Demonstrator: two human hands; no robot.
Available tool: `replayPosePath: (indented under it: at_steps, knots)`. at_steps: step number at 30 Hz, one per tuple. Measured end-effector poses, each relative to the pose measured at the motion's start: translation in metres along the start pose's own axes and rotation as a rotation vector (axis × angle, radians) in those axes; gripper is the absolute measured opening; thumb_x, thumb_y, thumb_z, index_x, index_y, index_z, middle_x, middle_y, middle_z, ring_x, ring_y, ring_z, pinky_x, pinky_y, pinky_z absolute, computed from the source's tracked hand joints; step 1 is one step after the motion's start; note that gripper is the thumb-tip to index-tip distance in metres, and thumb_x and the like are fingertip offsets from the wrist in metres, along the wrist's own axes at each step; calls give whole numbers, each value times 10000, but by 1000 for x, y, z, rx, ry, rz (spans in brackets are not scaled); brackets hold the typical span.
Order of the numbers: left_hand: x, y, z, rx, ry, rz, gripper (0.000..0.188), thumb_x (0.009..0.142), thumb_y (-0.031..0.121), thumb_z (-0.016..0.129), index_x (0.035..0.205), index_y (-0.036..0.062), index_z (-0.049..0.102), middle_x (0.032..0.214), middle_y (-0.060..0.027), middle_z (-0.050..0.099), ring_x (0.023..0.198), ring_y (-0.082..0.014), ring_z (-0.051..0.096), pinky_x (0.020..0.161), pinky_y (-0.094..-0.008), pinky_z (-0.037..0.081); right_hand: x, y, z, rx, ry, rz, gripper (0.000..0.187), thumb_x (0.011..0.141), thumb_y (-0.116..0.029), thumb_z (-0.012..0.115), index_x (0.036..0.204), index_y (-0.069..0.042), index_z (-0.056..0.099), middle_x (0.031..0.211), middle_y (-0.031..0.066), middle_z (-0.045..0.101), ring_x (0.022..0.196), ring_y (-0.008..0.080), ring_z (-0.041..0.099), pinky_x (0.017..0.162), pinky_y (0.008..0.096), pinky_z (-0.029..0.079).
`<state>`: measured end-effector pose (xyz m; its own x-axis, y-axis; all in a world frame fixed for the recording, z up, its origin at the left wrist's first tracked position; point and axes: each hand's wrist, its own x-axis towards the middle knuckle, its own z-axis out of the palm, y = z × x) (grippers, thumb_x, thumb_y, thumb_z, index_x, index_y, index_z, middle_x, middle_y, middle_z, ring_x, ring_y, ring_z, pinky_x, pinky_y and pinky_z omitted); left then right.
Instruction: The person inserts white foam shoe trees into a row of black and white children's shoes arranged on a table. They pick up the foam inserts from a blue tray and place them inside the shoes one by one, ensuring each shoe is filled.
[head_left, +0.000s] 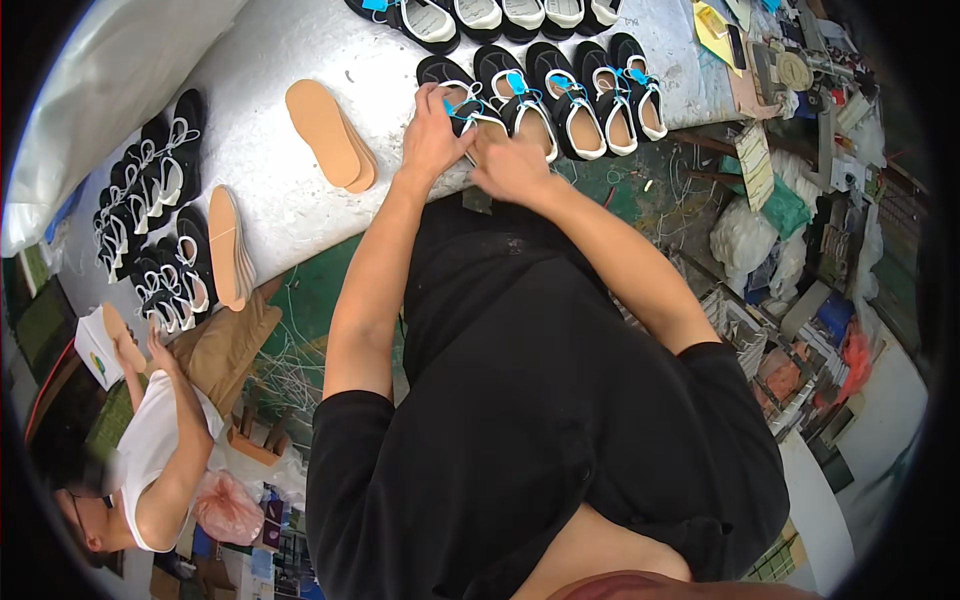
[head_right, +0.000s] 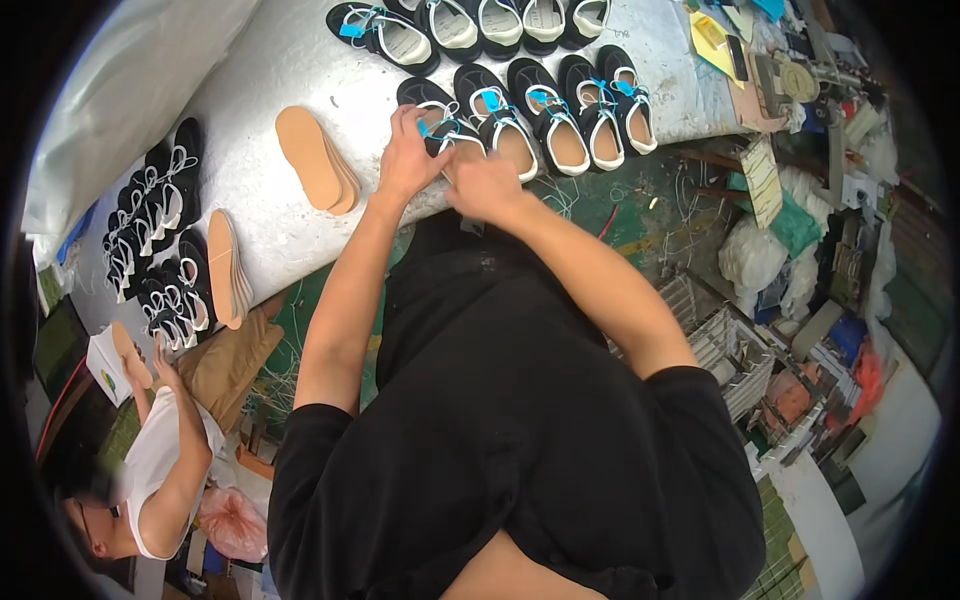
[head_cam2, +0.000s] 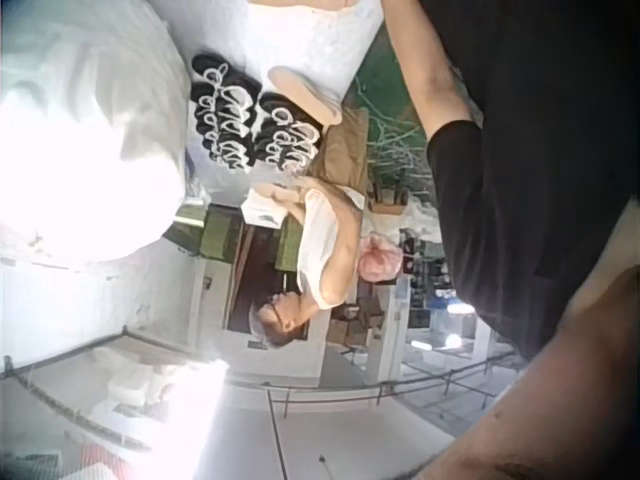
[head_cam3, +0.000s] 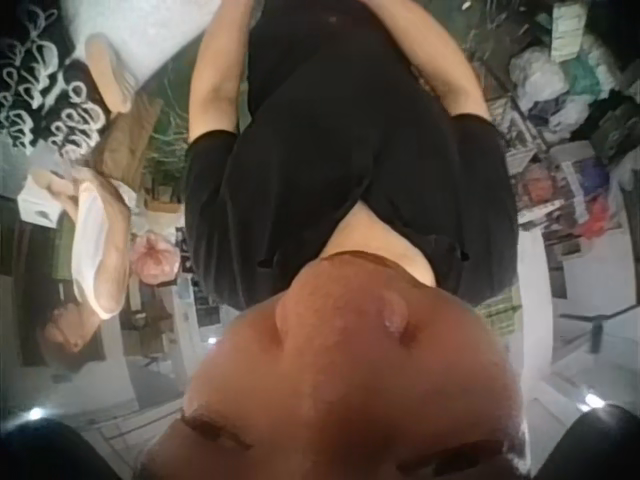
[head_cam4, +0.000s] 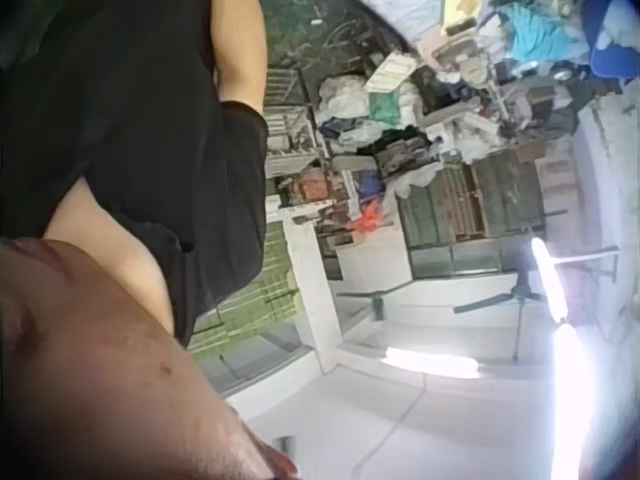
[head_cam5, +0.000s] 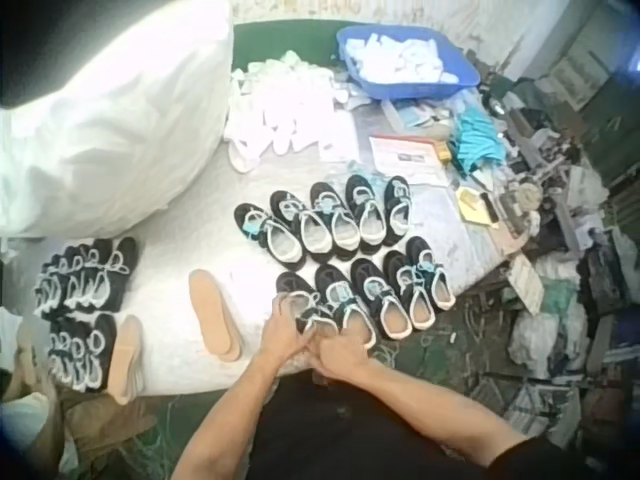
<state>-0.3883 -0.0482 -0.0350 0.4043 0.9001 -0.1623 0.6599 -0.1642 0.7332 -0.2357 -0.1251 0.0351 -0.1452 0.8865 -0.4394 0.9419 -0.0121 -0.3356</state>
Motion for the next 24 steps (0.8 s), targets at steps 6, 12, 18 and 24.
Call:
replayPosePath:
  at_steps: [6, 12, 18, 24]
  knots:
    - [-8, -16, 1, 276, 10, 3, 746, 822, 658, 753, 1429, 247, 614, 1609, -303, 314, 1471, -506, 341, 1162, -541, 392, -14, -2, -6, -18, 68, -63, 358, 912, -346, 701, 1008, -9, 769, 1119, 207, 690, 1071, 420, 659, 934, 507, 555]
    - [3, -13, 2, 36, -41, -74, 738, 853, 656, 732, 1427, 210, 609, 1585, -317, 360, 1415, -509, 433, 1132, -532, 432, 9, 29, 27, -21, -2, -118, 383, 943, -381, 701, 1007, -15, 795, 1198, 163, 701, 1135, 363, 636, 1083, 543, 451]
    - [-18, 0, 3, 136, 292, 75, 614, 895, 538, 741, 1288, 78, 639, 1387, -269, 520, 1238, -429, 559, 1042, -528, 429, -22, 36, -2, -65, 179, -370, 466, 989, -485, 612, 1057, -52, 771, 1217, 108, 693, 1309, 359, 543, 1171, 603, 301]
    - [-63, 54, 36, 349, -105, 287, 364, 832, 345, 826, 1032, 91, 659, 1030, -90, 678, 1060, -271, 626, 943, -465, 387, -79, 165, -28, -311, 168, -76, 233, 821, -161, 736, 1049, -116, 719, 1073, 27, 661, 1108, 263, 567, 933, 414, 406]
